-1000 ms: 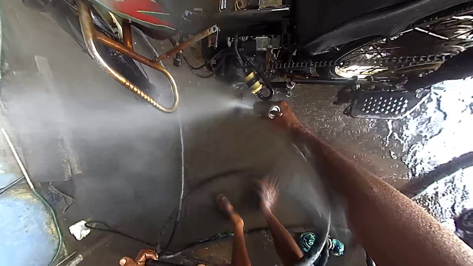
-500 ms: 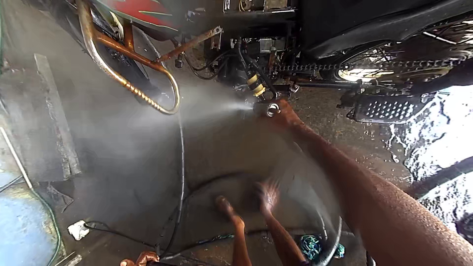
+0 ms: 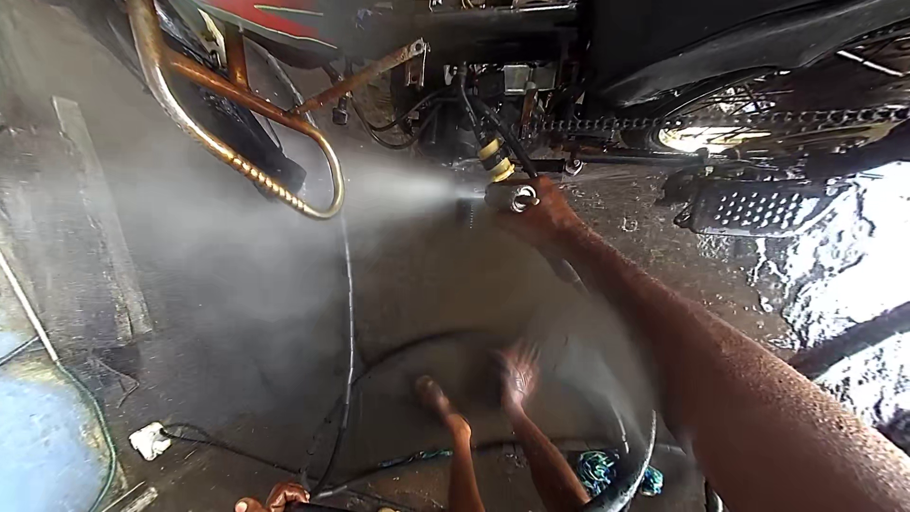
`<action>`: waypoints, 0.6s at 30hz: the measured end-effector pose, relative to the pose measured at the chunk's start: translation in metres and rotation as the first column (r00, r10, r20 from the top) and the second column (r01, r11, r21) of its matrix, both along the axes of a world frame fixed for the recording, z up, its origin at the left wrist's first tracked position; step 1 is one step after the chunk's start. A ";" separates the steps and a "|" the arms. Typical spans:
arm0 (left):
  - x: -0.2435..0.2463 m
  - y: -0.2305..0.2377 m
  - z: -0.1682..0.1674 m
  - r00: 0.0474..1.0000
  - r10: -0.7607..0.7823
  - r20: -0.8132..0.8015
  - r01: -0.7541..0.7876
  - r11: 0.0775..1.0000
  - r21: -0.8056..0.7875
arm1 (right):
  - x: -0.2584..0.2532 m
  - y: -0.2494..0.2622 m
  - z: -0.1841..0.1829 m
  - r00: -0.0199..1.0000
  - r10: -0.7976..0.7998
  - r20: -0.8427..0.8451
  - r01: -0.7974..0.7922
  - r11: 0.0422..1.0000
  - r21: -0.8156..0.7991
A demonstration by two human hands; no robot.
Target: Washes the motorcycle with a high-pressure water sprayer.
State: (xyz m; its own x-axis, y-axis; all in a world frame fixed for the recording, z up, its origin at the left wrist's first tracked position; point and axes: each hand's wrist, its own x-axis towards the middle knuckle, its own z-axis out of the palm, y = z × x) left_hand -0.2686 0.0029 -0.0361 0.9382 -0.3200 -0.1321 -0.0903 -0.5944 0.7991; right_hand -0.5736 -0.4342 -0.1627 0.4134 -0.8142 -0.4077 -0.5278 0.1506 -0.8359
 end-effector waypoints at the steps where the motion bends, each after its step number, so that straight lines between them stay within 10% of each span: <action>1: 0.000 0.001 0.000 1.000 0.008 -0.007 -0.007 1.000 0.001 | 0.002 0.003 0.000 1.000 0.012 0.011 -0.012 1.000 0.014; 18: 0.024 0.005 0.001 0.999 0.021 -0.042 -0.018 0.997 0.071 | -0.001 0.040 0.035 0.997 -0.004 -0.078 0.009 0.999 0.053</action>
